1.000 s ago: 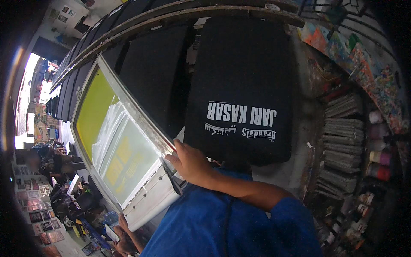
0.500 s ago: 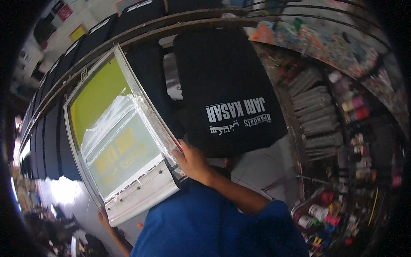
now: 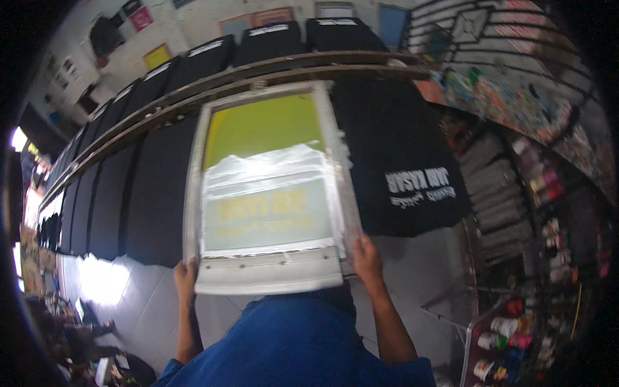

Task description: The person lays out a black t-shirt on a wooden frame, smooths it, and then uses a screen printing frame with a squeegee to apply white ink onto the fabric. The person repeats this process on multiple shirts.

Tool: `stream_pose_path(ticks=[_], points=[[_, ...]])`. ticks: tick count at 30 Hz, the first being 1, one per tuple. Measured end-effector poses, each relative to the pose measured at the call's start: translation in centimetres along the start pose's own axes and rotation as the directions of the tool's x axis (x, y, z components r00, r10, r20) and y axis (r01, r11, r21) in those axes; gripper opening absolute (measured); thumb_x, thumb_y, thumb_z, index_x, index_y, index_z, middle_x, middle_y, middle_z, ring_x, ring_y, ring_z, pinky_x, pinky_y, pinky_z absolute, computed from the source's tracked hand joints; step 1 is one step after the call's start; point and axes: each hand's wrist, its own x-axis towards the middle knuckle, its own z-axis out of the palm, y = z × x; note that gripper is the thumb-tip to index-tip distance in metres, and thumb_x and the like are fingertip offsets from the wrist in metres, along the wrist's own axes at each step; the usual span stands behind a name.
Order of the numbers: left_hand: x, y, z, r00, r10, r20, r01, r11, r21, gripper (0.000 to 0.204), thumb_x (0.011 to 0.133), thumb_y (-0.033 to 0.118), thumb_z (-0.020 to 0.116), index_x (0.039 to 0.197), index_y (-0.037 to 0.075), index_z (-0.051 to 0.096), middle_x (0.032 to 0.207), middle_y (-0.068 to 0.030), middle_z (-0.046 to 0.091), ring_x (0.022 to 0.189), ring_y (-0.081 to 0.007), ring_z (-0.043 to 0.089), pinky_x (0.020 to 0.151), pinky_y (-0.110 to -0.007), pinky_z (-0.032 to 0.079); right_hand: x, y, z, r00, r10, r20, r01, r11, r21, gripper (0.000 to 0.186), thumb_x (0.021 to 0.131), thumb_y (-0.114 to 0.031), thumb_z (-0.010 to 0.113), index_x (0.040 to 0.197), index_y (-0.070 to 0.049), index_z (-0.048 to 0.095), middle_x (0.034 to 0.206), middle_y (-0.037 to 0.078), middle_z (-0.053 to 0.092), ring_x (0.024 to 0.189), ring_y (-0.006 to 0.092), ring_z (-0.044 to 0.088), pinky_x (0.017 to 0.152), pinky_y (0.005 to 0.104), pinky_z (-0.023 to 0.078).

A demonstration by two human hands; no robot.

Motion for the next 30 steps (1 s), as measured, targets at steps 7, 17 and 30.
stream_pose_path(ticks=[7, 17, 30], points=[[0.6, 0.8, 0.0, 0.992, -0.121, 0.043, 0.118, 0.991, 0.057, 0.043, 0.087, 0.037, 0.061, 0.091, -0.005, 0.063, 0.084, -0.0267, 0.066, 0.079, -0.0413, 0.065, 0.069, -0.046, 0.049, -0.3, -0.5, 0.0, 1.000, 0.000, 0.029, -0.001, 1.000, 0.005, 0.038, 0.100, -0.029, 0.045, 0.120, 0.000, 0.059, 0.105, 0.020, 0.066, 0.100, 0.0292, 0.063, 0.088, 0.0355, 0.046], [0.7, 1.0, 0.6, 0.986, -0.151, 0.064, 0.147, 0.987, 0.072, 0.045, 0.088, 0.040, 0.061, 0.086, -0.004, 0.063, 0.078, -0.0254, 0.066, 0.076, -0.0395, 0.066, 0.067, -0.045, 0.049, 1.2, 0.5, 0.7, 0.999, -0.042, 0.013, 0.043, 0.994, -0.096, 0.037, 0.100, -0.028, 0.044, 0.115, 0.002, 0.060, 0.101, 0.021, 0.066, 0.097, 0.0298, 0.064, 0.084, 0.0363, 0.047], [1.0, 1.6, 1.7, 0.990, -0.127, 0.064, 0.122, 0.989, 0.082, 0.046, 0.087, 0.041, 0.060, 0.090, -0.004, 0.062, 0.083, -0.0282, 0.065, 0.082, -0.0445, 0.064, 0.071, -0.048, 0.049, 2.1, 0.7, 0.3, 1.000, -0.015, 0.018, 0.017, 0.994, -0.110, 0.039, 0.101, -0.030, 0.043, 0.114, 0.003, 0.060, 0.097, 0.017, 0.067, 0.091, 0.0243, 0.064, 0.083, 0.0339, 0.046]])
